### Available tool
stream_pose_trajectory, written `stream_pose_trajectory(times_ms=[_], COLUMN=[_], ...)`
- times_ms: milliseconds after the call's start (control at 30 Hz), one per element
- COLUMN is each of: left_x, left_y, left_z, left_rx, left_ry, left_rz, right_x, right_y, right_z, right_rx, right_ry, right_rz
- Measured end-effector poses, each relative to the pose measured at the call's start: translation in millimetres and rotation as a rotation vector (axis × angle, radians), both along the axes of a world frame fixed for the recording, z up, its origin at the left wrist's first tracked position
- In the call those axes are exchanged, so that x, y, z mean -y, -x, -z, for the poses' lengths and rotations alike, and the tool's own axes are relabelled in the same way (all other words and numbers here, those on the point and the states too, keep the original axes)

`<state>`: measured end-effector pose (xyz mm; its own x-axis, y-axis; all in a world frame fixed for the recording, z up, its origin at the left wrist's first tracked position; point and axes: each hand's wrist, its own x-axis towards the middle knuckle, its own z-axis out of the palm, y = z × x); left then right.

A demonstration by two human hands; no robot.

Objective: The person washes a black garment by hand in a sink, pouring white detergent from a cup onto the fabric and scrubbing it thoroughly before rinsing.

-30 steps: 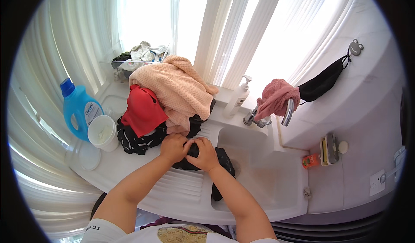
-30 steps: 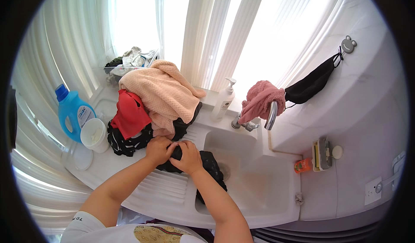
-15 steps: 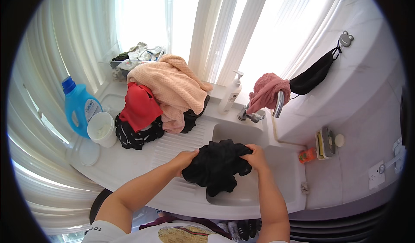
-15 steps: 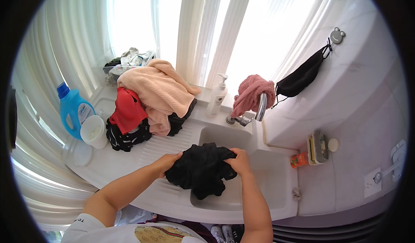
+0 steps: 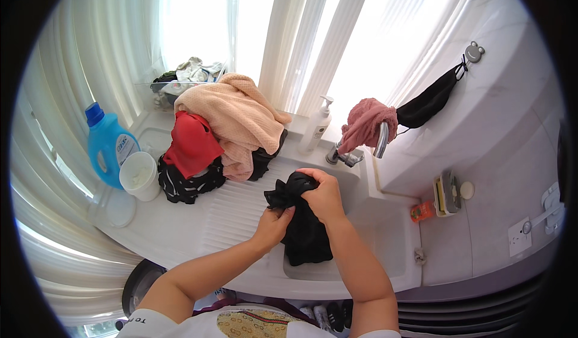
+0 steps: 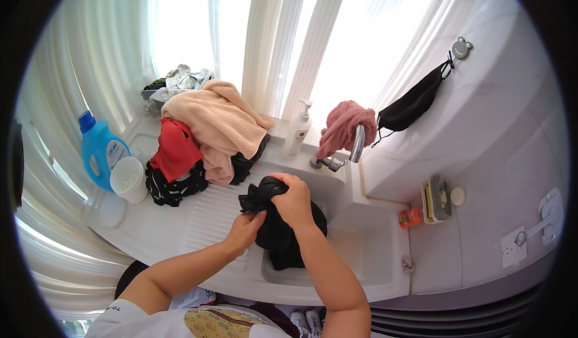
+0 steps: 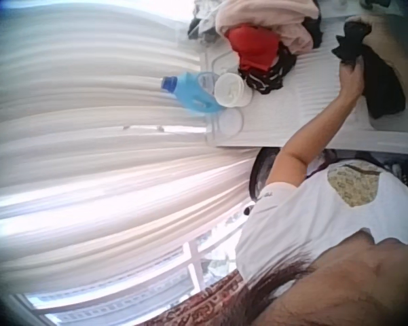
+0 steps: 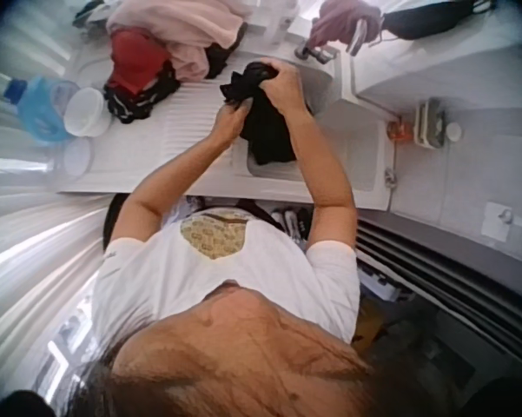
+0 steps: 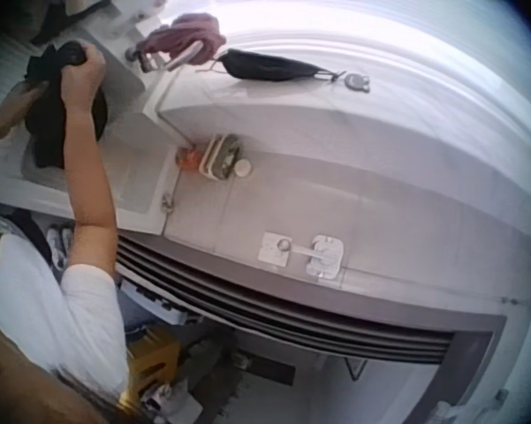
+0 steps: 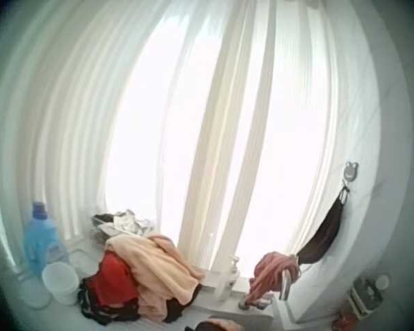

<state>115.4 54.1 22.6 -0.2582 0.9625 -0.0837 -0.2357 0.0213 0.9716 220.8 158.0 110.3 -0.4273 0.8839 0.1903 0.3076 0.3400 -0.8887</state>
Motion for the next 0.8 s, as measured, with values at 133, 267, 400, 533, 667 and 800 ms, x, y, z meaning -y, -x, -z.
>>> stream_pose_trajectory(times_ms=[133, 267, 400, 533, 667, 800], left_x=[20.7, 41.5, 50.8, 39.9, 11.6, 48.6], left_y=[53.5, 113.3, 153.4, 143.9, 96.7, 111.4], left_z=[-50.7, -92.2, -7.1, 15.7, 13.0, 14.6], left_rx=[0.253, 0.213, -0.682, -1.037, -1.319, -1.249], left_ry=[-0.242, -0.399, -0.084, -0.192, 0.128, -0.031], left_rz=[-0.302, -0.364, -0.173, -0.274, -0.172, -0.039], right_x=[20.1, 32.8, 21.7, 8.3, 1.9, 52.9], right_y=[44.4, 66.3, 46.4, 49.5, 61.8, 36.0], right_z=[-30.1, 8.5, 74.2, 60.3, 107.8, 124.5], right_rx=[-0.49, -0.485, 0.275, 0.098, 0.616, 0.191], right_ry=[0.338, 0.205, -0.028, 0.037, -0.439, -0.262], right_rz=[-0.038, -0.11, -0.471, -0.297, -0.015, -0.111])
